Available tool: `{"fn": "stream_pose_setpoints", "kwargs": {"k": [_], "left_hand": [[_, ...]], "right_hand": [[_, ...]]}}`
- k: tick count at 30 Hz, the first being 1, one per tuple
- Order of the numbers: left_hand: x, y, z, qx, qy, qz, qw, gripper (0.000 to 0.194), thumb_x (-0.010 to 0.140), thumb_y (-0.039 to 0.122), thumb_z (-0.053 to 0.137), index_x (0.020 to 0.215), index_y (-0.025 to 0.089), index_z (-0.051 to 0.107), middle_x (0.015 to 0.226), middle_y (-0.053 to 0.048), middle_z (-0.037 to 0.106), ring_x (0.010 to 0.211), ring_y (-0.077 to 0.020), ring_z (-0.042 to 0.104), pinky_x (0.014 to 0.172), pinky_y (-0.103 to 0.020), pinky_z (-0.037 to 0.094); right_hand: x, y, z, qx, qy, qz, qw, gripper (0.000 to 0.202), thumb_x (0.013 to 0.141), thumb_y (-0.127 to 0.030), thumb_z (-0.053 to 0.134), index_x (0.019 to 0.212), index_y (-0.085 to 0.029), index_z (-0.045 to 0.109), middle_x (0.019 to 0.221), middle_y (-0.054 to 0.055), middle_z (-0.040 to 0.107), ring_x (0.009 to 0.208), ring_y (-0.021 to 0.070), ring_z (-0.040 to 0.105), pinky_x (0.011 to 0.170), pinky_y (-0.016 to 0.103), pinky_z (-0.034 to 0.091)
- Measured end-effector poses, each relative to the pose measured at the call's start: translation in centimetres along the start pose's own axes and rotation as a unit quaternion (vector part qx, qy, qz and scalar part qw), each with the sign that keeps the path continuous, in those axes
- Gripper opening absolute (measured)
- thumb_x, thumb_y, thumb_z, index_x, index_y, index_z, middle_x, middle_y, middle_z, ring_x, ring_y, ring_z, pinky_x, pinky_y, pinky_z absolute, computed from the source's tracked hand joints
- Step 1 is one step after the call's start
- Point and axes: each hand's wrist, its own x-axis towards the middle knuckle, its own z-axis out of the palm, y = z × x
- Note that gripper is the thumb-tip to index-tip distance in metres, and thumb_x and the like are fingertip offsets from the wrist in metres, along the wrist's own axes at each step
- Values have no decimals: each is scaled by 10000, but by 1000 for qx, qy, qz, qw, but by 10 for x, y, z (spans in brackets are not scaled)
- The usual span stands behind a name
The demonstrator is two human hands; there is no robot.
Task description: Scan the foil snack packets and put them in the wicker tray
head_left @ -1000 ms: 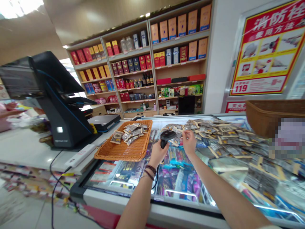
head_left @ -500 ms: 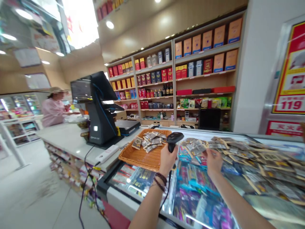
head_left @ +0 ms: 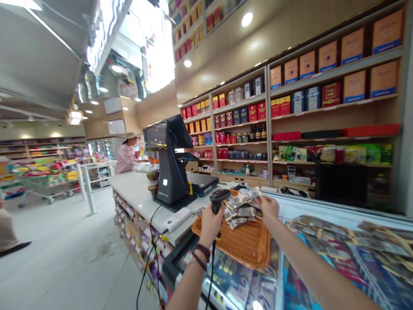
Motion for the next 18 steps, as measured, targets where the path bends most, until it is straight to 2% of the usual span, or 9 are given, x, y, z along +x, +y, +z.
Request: {"fn": "stream_pose_setpoints", "kwargs": {"k": [2, 4, 7, 9, 12, 15, 18], "left_hand": [[2, -7, -12, 21, 11, -16, 1000, 319, 876, 483, 719, 790, 219, 563, 545, 40, 561, 459, -147, 565, 503, -250, 406], [3, -13, -21, 44, 19, -25, 999, 292, 889, 458, 697, 790, 218, 564, 544, 42, 559, 464, -146, 566, 511, -250, 412], [2, -19, -32, 60, 28, -25, 998, 245, 901, 418, 664, 797, 217, 567, 545, 41, 563, 465, -148, 567, 523, -255, 422], [1, -20, -35, 61, 33, -26, 997, 237, 905, 414, 650, 800, 218, 566, 532, 40, 561, 461, -151, 566, 519, -254, 416], [-3, -16, -28, 53, 26, -31, 998, 268, 895, 435, 661, 777, 223, 549, 520, 37, 560, 458, -153, 566, 509, -252, 406], [-9, -5, -10, 30, 1, -19, 999, 285, 883, 439, 671, 754, 223, 536, 536, 30, 576, 463, -149, 571, 524, -254, 418], [-19, 11, 17, -3, -36, 4, 999, 308, 893, 456, 656, 735, 225, 528, 525, 28, 571, 464, -144, 568, 531, -253, 425]], "right_hand": [[-2, 4, 32, -17, -21, 58, 998, 282, 695, -461, 768, 763, -288, 556, 717, 34, 721, 765, 275, 787, 746, 399, 676], [-3, 6, 49, -62, -62, 66, 994, 199, 698, -376, 743, 822, -276, 622, 807, 53, 769, 889, 285, 793, 840, 402, 660], [0, 10, 45, -163, -90, 0, 982, 251, 714, -299, 687, 963, -268, 693, 981, 56, 811, 1070, 289, 768, 983, 428, 608], [5, 12, 23, -205, -83, -31, 975, 267, 720, -278, 667, 983, -271, 711, 1039, 62, 815, 1079, 281, 761, 1011, 425, 583], [12, 10, -28, -231, -76, -43, 969, 225, 725, -287, 660, 943, -267, 713, 1038, 66, 814, 965, 267, 772, 945, 413, 588], [21, -2, -90, -265, -59, -44, 961, 234, 730, -305, 638, 946, -251, 709, 1055, 68, 812, 901, 265, 768, 889, 422, 585], [32, -27, -152, -309, -22, -58, 949, 242, 733, -313, 637, 950, -237, 711, 1054, 83, 811, 871, 264, 756, 868, 423, 577]]}}
